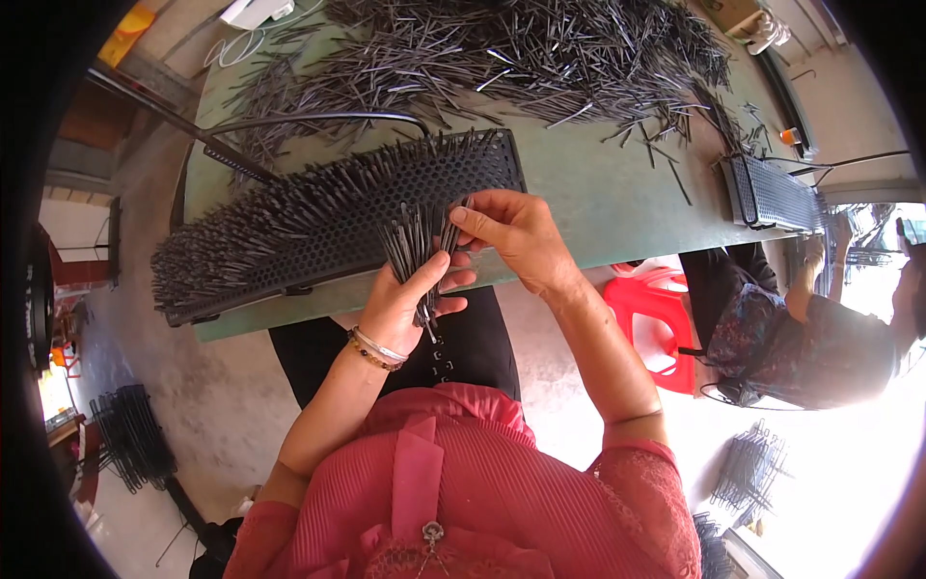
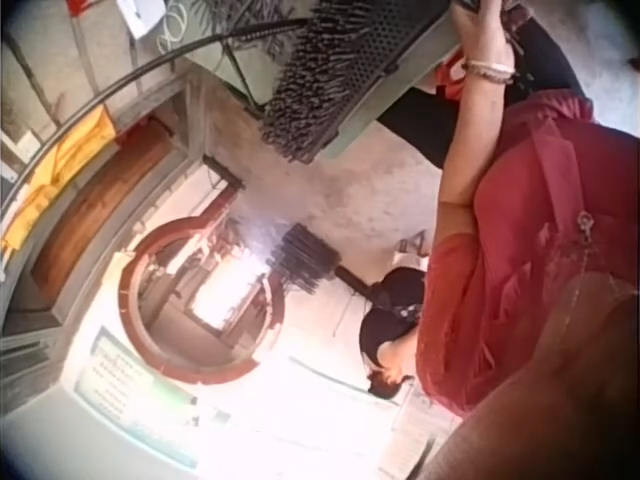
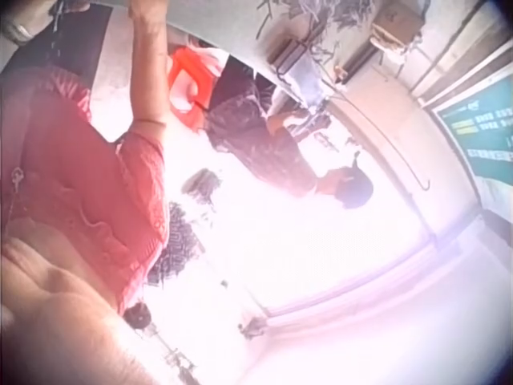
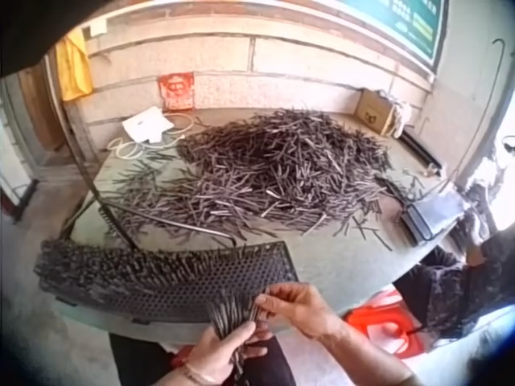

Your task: Manually inserting thin bristles into a perforated frame to assemble a brush component.

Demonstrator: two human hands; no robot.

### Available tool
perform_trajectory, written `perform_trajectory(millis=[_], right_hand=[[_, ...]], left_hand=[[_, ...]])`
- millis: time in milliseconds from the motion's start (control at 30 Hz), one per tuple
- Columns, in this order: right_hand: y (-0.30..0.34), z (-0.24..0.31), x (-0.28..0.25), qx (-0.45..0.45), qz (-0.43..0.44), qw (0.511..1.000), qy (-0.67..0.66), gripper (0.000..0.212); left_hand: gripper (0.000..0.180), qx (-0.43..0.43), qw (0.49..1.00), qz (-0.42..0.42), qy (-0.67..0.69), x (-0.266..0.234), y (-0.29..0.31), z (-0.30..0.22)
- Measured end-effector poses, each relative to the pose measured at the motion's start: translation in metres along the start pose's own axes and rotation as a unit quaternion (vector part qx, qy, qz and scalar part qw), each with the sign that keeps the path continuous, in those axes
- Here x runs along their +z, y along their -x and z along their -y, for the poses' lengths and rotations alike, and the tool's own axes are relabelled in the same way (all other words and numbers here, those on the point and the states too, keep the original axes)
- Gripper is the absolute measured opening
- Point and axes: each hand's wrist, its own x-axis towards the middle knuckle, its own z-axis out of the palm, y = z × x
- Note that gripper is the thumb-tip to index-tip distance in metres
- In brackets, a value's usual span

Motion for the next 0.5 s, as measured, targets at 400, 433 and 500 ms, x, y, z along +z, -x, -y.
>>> perform_trajectory(millis=[400, 433, 500], right_hand=[[-0.029, 0.024, -0.023, -0.192, -0.083, 0.978, 0.024, 0.018], [-0.036, 0.028, -0.030, -0.215, -0.085, 0.972, 0.050, 0.018], [-0.049, 0.032, -0.039, -0.237, -0.083, 0.966, 0.056, 0.017]], left_hand=[[0.019, -0.006, 0.997, -0.035, 0.067, -0.002, -0.004, 0.002], [0.019, -0.019, 0.998, -0.026, 0.053, -0.003, -0.003, 0.003], [0.021, -0.043, 0.998, -0.018, 0.032, -0.003, -0.001, 0.004]])
